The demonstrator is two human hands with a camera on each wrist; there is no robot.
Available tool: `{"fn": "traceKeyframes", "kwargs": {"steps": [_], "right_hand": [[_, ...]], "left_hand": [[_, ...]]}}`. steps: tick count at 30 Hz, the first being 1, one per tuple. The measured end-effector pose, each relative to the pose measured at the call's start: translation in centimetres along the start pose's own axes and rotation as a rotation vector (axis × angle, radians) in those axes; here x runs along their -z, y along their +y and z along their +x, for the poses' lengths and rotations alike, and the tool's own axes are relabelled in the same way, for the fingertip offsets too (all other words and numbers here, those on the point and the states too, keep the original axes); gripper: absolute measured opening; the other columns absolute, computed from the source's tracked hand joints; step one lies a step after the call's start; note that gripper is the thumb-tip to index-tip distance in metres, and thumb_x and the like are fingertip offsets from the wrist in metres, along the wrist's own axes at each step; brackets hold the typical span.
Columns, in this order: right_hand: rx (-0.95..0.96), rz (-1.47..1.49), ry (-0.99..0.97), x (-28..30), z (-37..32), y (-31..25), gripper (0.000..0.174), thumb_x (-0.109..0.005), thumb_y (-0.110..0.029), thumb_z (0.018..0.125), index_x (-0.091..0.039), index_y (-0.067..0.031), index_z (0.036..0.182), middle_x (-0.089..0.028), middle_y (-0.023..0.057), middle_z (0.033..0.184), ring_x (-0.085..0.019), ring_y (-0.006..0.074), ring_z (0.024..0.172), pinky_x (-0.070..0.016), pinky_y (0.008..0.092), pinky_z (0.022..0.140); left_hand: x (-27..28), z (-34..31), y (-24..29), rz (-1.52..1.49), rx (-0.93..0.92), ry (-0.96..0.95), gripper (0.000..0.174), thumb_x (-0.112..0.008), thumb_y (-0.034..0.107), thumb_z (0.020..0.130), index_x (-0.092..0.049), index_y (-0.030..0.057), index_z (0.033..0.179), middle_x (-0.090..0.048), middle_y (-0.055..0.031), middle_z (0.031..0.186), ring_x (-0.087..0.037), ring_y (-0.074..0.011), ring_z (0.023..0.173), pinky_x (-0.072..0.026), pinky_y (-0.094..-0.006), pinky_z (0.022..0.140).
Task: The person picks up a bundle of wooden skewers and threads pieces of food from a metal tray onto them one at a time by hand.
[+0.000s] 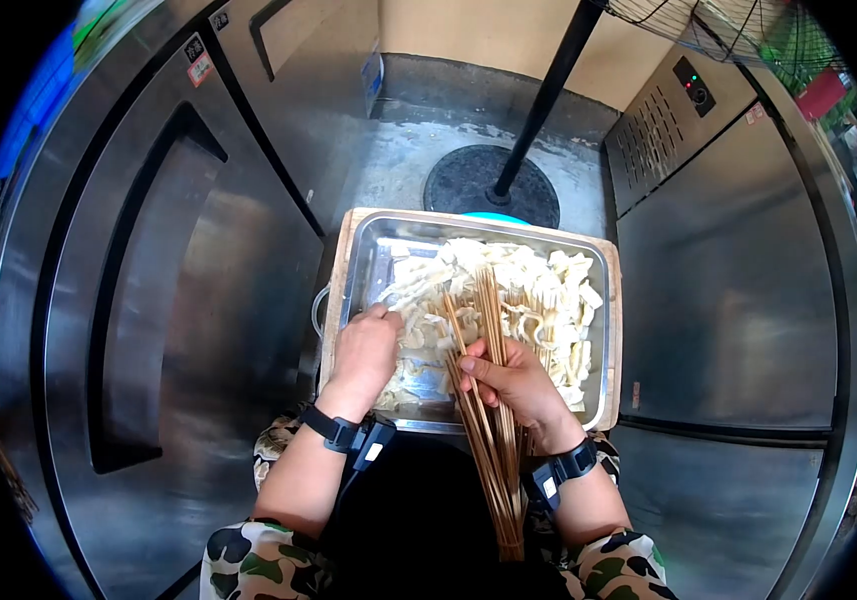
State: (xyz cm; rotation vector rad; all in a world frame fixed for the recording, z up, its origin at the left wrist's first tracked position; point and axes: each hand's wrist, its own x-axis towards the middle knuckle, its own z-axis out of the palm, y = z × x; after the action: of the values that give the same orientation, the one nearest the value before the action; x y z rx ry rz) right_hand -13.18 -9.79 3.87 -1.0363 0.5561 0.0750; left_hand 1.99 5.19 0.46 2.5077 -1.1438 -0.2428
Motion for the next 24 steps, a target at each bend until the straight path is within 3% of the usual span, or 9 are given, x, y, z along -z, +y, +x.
{"fn": "traceKeyframes", "kwargs": {"steps": [4, 6, 9, 18, 24], "right_hand": [[0.003, -0.019, -0.011, 0.2, 0.1, 0.0, 0.007, -0.059, -0.011, 0.086, -0.054, -0.0071, 0.088, -0.061, 0.004, 0.067, -0.045, 0.0037, 0.045, -0.0346, 0.0156, 0.04], [0.004, -0.021, -0.014, 0.2, 0.2, 0.2, 0.007, -0.059, -0.011, 0.086, -0.054, -0.0071, 0.088, -0.061, 0.004, 0.067, -0.045, 0.0036, 0.045, -0.0347, 0.0156, 0.041], [0.003, -0.035, -0.022, 0.2, 0.3, 0.2, 0.007, -0.059, -0.011, 0.086, -0.054, -0.0069, 0.089, -0.061, 0.004, 0.067, -0.045, 0.0035, 0.046, -0.0348, 0.0157, 0.041], [0.029, -0.046, -0.02, 0.4, 0.4, 0.3, 0.007, -0.059, -0.011, 0.086, -0.053, -0.0064, 0.087, -0.06, 0.0039, 0.067, -0.045, 0.0035, 0.046, -0.035, 0.016, 0.041], [0.048, -0.085, -0.033, 0.1, 0.3, 0.2, 0.008, -0.058, -0.01, 0.086, -0.052, -0.0049, 0.086, -0.058, 0.0034, 0.066, -0.044, 0.0035, 0.047, -0.0352, 0.0166, 0.042]], "left_hand": [[2.7, 0.2, 0.0, -0.017, 0.074, 0.121, 0.019, -0.064, 0.006, 0.071, -0.063, 0.0082, 0.09, -0.062, -0.0109, 0.091, -0.06, -0.0309, 0.081, -0.0485, -0.039, 0.072], [2.8, 0.1, -0.3, 0.077, 0.17, 0.033, 0.022, -0.065, 0.006, 0.07, -0.064, 0.0083, 0.091, -0.062, -0.0102, 0.092, -0.061, -0.0295, 0.082, -0.0492, -0.0377, 0.071], [1.0, -0.5, -0.6, 0.263, 0.13, -0.107, 0.03, -0.065, 0.009, 0.069, -0.061, 0.0097, 0.098, -0.062, -0.009, 0.096, -0.062, -0.0269, 0.083, -0.0499, -0.0361, 0.068], [1.0, -1.5, 0.3, 0.31, 0.009, -0.102, 0.024, -0.052, 0.0, 0.073, -0.057, 0.0083, 0.095, -0.059, -0.0087, 0.092, -0.061, -0.0269, 0.083, -0.0503, -0.0358, 0.067], [2.1, -2.8, 0.6, 0.402, -0.109, -0.017, 0.024, -0.055, 0.0, 0.067, -0.059, 0.0087, 0.089, -0.057, -0.005, 0.095, -0.052, -0.0247, 0.089, -0.0456, -0.0354, 0.073]]}}
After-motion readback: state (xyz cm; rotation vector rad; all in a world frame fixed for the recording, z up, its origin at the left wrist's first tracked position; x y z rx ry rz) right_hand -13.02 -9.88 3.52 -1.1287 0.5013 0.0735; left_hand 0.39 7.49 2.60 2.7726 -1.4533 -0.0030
